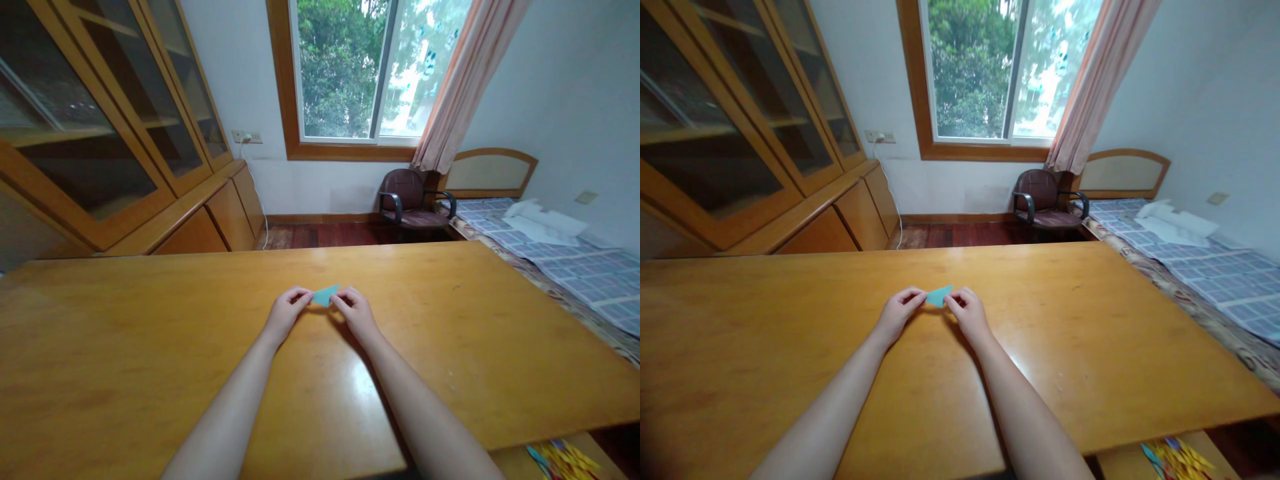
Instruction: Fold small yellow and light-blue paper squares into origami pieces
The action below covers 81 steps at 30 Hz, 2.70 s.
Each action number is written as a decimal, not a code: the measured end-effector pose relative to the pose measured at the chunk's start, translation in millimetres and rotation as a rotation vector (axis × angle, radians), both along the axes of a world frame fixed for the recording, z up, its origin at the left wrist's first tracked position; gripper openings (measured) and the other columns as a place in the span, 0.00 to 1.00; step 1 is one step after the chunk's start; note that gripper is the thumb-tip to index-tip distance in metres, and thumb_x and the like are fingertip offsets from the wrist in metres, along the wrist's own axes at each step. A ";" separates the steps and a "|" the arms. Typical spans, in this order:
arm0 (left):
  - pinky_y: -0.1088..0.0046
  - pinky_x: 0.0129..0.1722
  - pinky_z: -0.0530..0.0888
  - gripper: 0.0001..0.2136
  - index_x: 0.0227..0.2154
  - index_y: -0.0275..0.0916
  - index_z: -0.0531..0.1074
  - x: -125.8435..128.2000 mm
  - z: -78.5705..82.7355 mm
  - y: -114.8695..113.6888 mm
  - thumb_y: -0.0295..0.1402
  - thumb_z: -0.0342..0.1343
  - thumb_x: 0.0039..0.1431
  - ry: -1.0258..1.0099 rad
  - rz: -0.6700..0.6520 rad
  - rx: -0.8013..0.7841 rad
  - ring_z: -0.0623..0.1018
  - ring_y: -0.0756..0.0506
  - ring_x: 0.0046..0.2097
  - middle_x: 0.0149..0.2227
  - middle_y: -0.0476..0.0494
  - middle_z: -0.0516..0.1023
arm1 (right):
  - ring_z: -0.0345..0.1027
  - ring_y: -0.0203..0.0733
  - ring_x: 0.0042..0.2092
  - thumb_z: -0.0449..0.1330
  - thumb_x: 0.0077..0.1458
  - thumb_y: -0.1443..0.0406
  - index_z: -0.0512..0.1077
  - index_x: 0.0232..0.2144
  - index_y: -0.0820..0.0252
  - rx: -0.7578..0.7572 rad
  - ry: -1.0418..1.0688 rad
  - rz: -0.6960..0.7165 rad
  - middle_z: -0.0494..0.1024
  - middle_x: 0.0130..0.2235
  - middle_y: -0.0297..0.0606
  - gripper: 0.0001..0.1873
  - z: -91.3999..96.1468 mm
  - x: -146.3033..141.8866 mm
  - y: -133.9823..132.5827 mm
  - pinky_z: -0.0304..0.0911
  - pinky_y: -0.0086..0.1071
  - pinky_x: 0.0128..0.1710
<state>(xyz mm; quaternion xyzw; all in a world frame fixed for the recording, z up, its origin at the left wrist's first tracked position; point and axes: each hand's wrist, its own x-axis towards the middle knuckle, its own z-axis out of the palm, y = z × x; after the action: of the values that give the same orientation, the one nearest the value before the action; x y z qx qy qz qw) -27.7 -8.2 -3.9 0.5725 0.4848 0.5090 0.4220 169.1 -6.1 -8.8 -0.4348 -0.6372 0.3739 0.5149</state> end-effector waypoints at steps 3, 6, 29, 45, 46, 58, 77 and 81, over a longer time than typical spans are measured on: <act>0.73 0.38 0.69 0.11 0.28 0.37 0.77 0.7 0.7 -0.1 0.41 0.61 0.54 0.006 0.000 0.004 0.73 0.46 0.35 0.29 0.47 0.76 | 0.67 0.40 0.33 0.61 0.56 0.59 0.75 0.25 0.58 -0.018 0.022 -0.018 0.73 0.29 0.35 0.11 -0.8 1.3 0.6 0.60 0.34 0.37; 0.73 0.38 0.69 0.11 0.28 0.36 0.77 0.9 0.6 0.3 0.41 0.61 0.54 0.010 -0.003 -0.001 0.73 0.46 0.34 0.29 0.47 0.76 | 0.67 0.41 0.34 0.61 0.55 0.58 0.75 0.25 0.58 -0.050 0.055 -0.045 0.73 0.29 0.35 0.11 -2.2 2.8 1.2 0.60 0.34 0.37; 0.72 0.40 0.73 0.13 0.33 0.37 0.78 -0.4 -3.9 1.3 0.44 0.60 0.56 0.001 0.042 0.037 0.76 0.46 0.38 0.34 0.44 0.77 | 0.67 0.41 0.35 0.62 0.52 0.54 0.76 0.26 0.58 -0.140 0.168 -0.101 0.74 0.29 0.35 0.14 -2.6 3.9 2.2 0.61 0.33 0.38; 0.72 0.39 0.70 0.10 0.30 0.38 0.78 2.5 5.8 -3.4 0.40 0.60 0.55 0.142 -0.040 0.068 0.75 0.45 0.36 0.32 0.45 0.77 | 0.67 0.41 0.34 0.62 0.53 0.55 0.76 0.26 0.58 -0.127 0.154 -0.078 0.73 0.29 0.35 0.13 -1.7 3.1 1.5 0.62 0.33 0.37; 0.72 0.38 0.70 0.10 0.30 0.38 0.78 2.7 5.8 -3.6 0.40 0.60 0.55 0.141 -0.042 0.069 0.75 0.45 0.36 0.32 0.45 0.77 | 0.67 0.41 0.34 0.62 0.53 0.55 0.76 0.26 0.58 -0.128 0.152 -0.077 0.73 0.29 0.35 0.13 -2.0 3.0 1.5 0.62 0.33 0.37; 0.70 0.42 0.72 0.17 0.47 0.41 0.76 4.2 -4.2 -3.8 0.37 0.63 0.54 0.125 -0.138 0.043 0.76 0.45 0.40 0.43 0.43 0.79 | 0.66 0.40 0.34 0.61 0.54 0.55 0.75 0.26 0.58 -0.115 0.143 -0.067 0.73 0.29 0.35 0.14 -3.8 3.8 2.1 0.62 0.32 0.36; 0.72 0.41 0.70 0.15 0.46 0.43 0.78 3.5 2.7 -4.6 0.36 0.62 0.56 0.219 -0.141 0.163 0.74 0.45 0.41 0.38 0.45 0.75 | 0.67 0.41 0.34 0.62 0.53 0.55 0.76 0.25 0.58 -0.116 0.129 -0.049 0.74 0.29 0.35 0.13 -3.0 3.7 1.1 0.62 0.33 0.37; 0.71 0.41 0.70 0.14 0.47 0.43 0.78 2.4 1.0 -4.3 0.37 0.61 0.57 0.235 -0.142 0.162 0.74 0.45 0.41 0.39 0.44 0.75 | 0.67 0.41 0.33 0.62 0.53 0.56 0.76 0.25 0.58 -0.120 0.137 -0.041 0.73 0.28 0.34 0.13 -0.1 3.6 0.2 0.61 0.33 0.37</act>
<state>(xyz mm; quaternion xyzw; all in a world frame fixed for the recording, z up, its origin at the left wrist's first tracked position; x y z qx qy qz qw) -25.3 -12.5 -2.9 0.6931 0.4463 0.4451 0.3497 172.7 -5.9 -8.8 -0.4511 -0.5680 0.4296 0.5379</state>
